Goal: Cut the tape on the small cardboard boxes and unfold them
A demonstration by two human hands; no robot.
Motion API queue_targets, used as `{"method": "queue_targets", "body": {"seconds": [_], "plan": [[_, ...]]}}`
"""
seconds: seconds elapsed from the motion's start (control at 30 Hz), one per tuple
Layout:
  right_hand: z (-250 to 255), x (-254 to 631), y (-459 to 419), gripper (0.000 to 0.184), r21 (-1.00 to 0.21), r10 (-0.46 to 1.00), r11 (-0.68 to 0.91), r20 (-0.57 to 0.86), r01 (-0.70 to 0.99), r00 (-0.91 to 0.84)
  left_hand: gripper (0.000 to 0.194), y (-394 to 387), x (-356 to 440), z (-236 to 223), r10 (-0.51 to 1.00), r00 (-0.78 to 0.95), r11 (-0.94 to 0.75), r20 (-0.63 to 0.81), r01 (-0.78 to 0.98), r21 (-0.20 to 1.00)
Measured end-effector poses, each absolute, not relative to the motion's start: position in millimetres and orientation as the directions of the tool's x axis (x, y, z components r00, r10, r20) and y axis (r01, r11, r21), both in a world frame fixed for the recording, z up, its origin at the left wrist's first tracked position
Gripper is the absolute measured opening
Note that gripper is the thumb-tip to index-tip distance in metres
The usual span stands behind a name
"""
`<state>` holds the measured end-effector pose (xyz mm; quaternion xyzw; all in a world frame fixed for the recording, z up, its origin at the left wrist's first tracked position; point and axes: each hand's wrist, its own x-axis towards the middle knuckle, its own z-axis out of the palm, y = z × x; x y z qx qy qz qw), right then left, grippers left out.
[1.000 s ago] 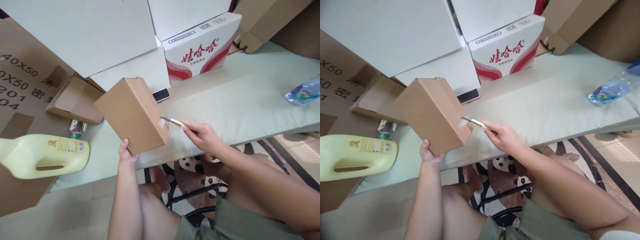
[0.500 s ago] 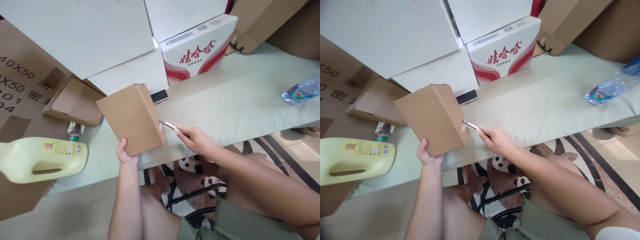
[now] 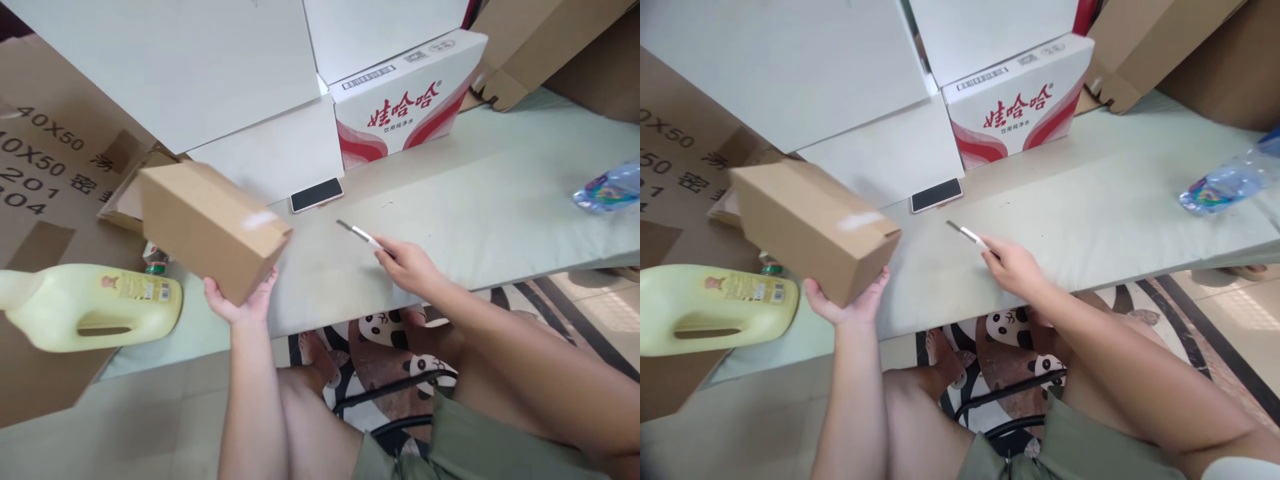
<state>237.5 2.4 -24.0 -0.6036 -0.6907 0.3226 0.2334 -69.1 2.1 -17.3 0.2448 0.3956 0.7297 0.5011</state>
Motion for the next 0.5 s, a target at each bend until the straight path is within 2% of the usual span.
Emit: {"method": "queue_targets", "body": {"seconds": [0.13, 0.23, 0.3, 0.4, 0.5], "plan": [[-35, 245, 19, 0.055, -0.613, 0.993, 0.059, -0.045, 0.788, -0.110, 0.056, 1, -57, -27, 0.958, -0.224, 0.031, -0.181, -0.546, 0.837], [-45, 244, 19, 0.053, -0.594, 0.980, 0.185, 0.054, 0.783, -0.190, 0.050, 2, -56, -36, 0.930, -0.195, 0.176, -0.312, -0.510, 0.842], [-49, 241, 15, 0.053, -0.639, 0.949, 0.302, 0.133, 0.708, -0.285, 0.052, 2, -54, -39, 0.918, -0.155, 0.241, -0.364, -0.513, 0.824], [-50, 237, 9, 0.060, -0.711, 0.890, 0.421, 0.205, 0.563, -0.407, 0.056, 0, -47, -36, 0.933, -0.043, 0.284, -0.357, -0.522, 0.804], [-49, 235, 7, 0.073, -0.733, 0.867, 0.450, 0.224, 0.510, -0.445, 0.056, -2, -41, -33, 0.953, -0.025, 0.251, -0.301, -0.485, 0.838]]}}
